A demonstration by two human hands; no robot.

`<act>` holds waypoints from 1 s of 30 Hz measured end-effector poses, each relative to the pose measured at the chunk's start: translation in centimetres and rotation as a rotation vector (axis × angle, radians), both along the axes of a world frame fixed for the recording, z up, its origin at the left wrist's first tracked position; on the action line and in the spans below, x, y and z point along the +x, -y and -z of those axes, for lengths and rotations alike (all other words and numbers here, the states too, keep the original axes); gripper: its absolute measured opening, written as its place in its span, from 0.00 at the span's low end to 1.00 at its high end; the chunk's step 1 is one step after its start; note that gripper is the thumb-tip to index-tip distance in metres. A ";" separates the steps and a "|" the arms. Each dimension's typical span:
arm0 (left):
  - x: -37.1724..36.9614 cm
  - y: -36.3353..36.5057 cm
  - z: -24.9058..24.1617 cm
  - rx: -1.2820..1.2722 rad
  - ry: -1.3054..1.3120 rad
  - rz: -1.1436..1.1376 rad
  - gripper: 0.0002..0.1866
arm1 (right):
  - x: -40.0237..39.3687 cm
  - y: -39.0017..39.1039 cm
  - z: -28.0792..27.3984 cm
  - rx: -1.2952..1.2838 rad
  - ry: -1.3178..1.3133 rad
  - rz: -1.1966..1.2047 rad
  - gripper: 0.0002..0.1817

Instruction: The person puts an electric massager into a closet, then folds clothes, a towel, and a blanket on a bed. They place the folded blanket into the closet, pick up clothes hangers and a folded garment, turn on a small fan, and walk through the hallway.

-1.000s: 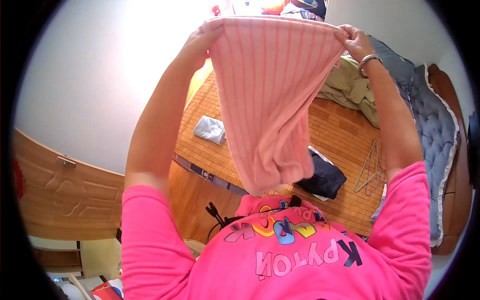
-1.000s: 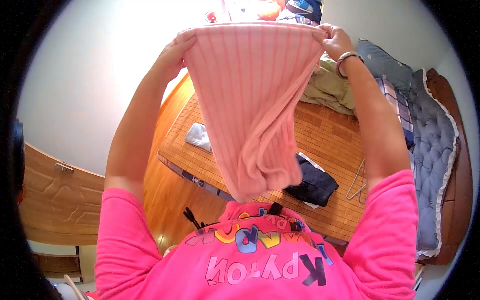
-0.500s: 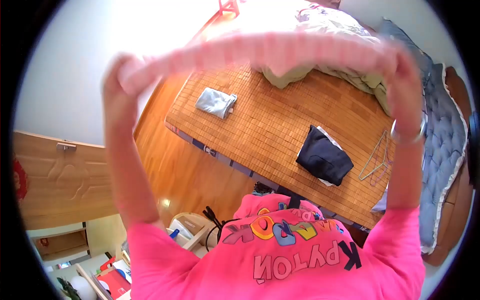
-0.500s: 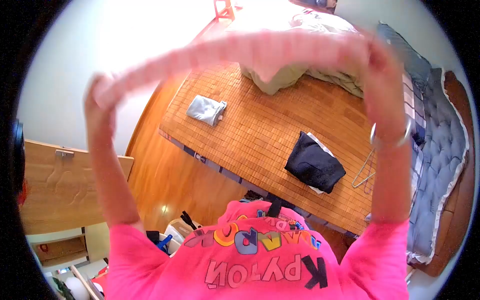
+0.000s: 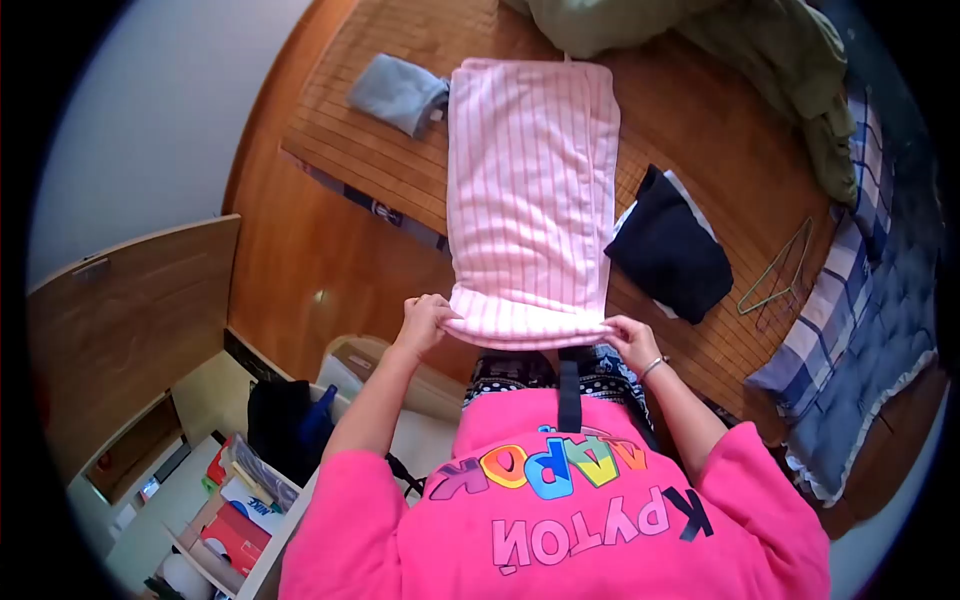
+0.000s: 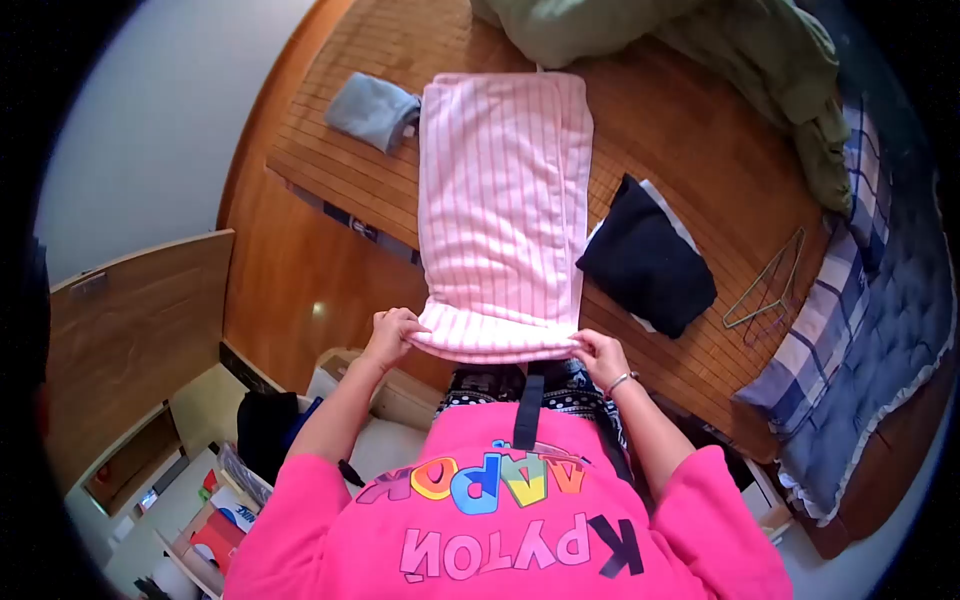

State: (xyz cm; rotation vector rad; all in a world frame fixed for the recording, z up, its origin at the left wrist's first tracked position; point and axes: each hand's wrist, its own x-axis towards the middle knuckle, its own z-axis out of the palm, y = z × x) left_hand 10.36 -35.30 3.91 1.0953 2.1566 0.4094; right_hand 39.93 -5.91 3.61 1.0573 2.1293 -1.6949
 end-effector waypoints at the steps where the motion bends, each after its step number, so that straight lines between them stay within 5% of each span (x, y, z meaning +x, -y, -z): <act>1: 0.3 0.3 0.5 -0.013 0.018 -0.004 0.15 | -0.1 -0.3 0.7 0.013 0.016 -0.030 0.11; 3: 0.1 0.6 1.0 0.010 0.057 -0.050 0.15 | -1.1 -1.3 1.9 0.039 -0.038 -0.054 0.10; 5: -1.6 0.8 2.7 0.043 0.394 -0.307 0.12 | -3.6 -2.9 1.9 -0.040 -0.082 0.049 0.10; 7: -3.9 -1.4 2.6 0.135 0.617 -0.512 0.13 | -6.3 -5.4 3.0 0.140 -0.160 0.027 0.11; 9: -6.3 -5.2 4.6 0.431 0.409 -0.678 0.19 | -11.3 -7.8 2.7 0.435 -0.089 -0.012 0.16; 10: -6.2 -6.5 4.4 0.365 0.169 -0.719 0.22 | -12.5 -7.9 3.3 0.638 -0.180 -0.016 0.18; 11: -5.3 -7.7 4.1 0.249 -0.132 -0.698 0.25 | -13.4 -7.8 3.6 0.842 -0.273 -0.023 0.21; 15: 2.2 -7.3 6.9 0.146 -0.515 0.220 0.36 | -10.8 -2.3 3.2 0.792 -0.258 -0.339 0.34; 17: 4.9 -6.4 6.2 -0.008 -0.443 0.402 0.39 | -8.5 1.1 3.0 0.706 -0.178 -0.574 0.51; 21: 3.8 -6.1 12.5 0.005 -0.692 0.397 0.38 | -7.7 1.2 8.0 0.831 0.173 -0.857 0.61; 23: 1.1 -7.8 12.2 -0.013 -0.772 0.397 0.35 | -9.1 0.1 8.8 0.901 -0.021 -0.626 0.48; 26: -1.1 -8.4 10.2 0.132 -0.661 0.443 0.31 | -9.5 -1.3 8.0 0.936 -0.119 -0.582 0.38; 28: -1.7 -8.7 7.6 0.265 -0.583 0.455 0.24 | -9.7 -1.9 6.5 0.706 -0.122 -0.548 0.32; 30: -2.1 -7.7 4.9 0.105 -0.203 0.484 0.28 | -11.0 -3.4 3.1 0.493 0.004 -0.638 0.30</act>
